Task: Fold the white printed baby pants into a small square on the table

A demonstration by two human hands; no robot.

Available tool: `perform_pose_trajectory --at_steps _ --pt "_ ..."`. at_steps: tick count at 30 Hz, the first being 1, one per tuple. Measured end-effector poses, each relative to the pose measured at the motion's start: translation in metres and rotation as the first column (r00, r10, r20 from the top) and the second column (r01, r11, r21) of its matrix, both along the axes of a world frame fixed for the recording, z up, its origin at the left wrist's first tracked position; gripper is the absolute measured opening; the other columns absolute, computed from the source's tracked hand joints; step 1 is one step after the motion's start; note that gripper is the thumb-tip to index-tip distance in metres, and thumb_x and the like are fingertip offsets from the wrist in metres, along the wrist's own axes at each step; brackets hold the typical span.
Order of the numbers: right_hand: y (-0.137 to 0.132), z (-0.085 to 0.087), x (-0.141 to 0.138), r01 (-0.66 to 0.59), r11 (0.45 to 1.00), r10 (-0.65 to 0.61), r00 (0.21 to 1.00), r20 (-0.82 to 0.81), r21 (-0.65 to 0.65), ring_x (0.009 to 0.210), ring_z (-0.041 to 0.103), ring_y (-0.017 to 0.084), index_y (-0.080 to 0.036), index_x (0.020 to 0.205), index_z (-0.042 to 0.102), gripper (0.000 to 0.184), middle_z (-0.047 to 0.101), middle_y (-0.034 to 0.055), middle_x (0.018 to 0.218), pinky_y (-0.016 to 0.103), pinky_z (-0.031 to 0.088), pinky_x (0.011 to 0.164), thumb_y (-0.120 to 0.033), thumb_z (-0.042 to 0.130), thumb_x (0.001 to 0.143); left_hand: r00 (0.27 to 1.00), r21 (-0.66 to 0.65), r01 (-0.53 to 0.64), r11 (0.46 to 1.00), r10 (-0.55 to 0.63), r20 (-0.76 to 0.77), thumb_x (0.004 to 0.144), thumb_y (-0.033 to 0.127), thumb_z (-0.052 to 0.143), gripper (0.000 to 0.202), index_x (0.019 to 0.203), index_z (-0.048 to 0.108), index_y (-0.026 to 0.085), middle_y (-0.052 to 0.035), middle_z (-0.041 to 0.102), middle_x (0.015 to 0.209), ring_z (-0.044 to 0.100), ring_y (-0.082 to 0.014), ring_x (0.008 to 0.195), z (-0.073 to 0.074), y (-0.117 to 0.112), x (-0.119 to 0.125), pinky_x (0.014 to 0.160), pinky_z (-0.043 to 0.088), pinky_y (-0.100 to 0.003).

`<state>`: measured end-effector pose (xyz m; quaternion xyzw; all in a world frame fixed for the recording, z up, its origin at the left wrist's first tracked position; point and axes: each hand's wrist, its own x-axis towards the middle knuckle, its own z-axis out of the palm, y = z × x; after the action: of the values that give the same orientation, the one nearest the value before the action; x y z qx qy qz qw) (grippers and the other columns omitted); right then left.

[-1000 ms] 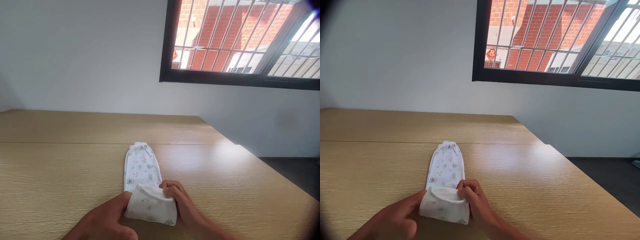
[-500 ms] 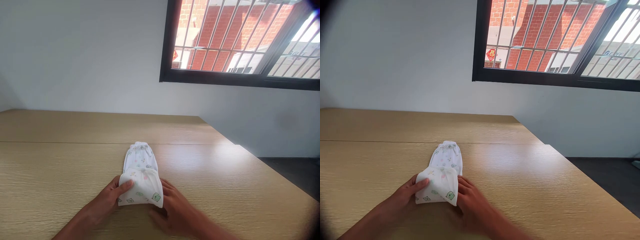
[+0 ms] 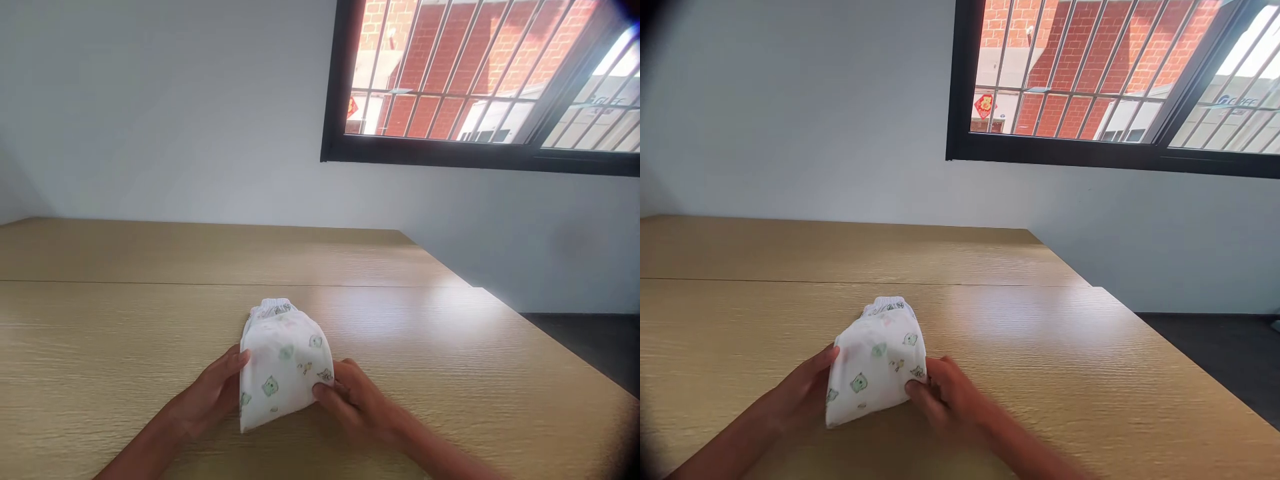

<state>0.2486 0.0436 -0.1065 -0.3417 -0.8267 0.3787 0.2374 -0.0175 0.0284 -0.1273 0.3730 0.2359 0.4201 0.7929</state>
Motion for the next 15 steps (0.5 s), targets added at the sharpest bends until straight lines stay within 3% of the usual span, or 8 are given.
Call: perform_pose_trajectory --at_steps 4,7,12,15 --pt "0.005 -0.007 -0.003 -0.019 0.98 -0.02 0.981 -0.194 -0.198 0.062 0.031 0.012 -0.018 0.078 0.043 0.024 0.031 -0.0028 0.071 0.023 0.03 0.053 -0.034 0.043 0.097 0.999 0.119 0.029 0.992 -0.025 -0.033 0.086 0.049 0.068 0.056 0.134 0.056 0.023 -0.0104 0.058 0.135 0.047 -0.0374 0.129 0.0 0.0 -0.001 0.105 0.039 -0.049" --pt "0.007 -0.006 -0.003 -0.043 0.977 0.002 0.981 -0.195 -0.207 0.06 0.027 0.01 -0.018 0.078 0.042 0.021 0.029 -0.0038 0.069 0.023 0.025 0.051 -0.03 0.045 0.095 0.995 0.175 0.044 0.984 -0.028 -0.091 0.08 0.05 0.073 0.066 0.138 0.051 0.027 -0.0094 0.055 0.137 0.047 -0.0379 0.128 0.009 -0.002 0.003 0.101 0.042 -0.047" --pt "0.006 0.0 -0.005 -0.069 0.958 0.012 0.98 -0.2 -0.279 0.064 0.043 0.012 -0.017 0.084 0.05 0.01 0.046 -0.0012 0.074 0.021 0.034 0.053 -0.026 0.049 0.09 0.992 0.234 0.053 0.971 -0.025 -0.123 0.081 0.051 0.073 0.065 0.138 0.051 0.029 -0.0089 0.058 0.132 0.053 -0.035 0.121 0.025 -0.004 0.011 0.092 0.048 -0.041" --pt "0.005 0.005 -0.007 -0.119 0.934 0.035 0.969 -0.246 -0.336 0.074 0.057 0.018 -0.016 0.097 0.057 0.018 0.06 0.0041 0.086 0.025 0.045 0.058 -0.032 0.051 0.091 0.991 0.233 0.006 0.972 0.024 -0.128 0.083 0.046 0.072 0.064 0.14 0.049 0.029 -0.0084 0.06 0.128 0.057 -0.0315 0.113 0.026 -0.002 0.013 0.086 0.049 -0.036"
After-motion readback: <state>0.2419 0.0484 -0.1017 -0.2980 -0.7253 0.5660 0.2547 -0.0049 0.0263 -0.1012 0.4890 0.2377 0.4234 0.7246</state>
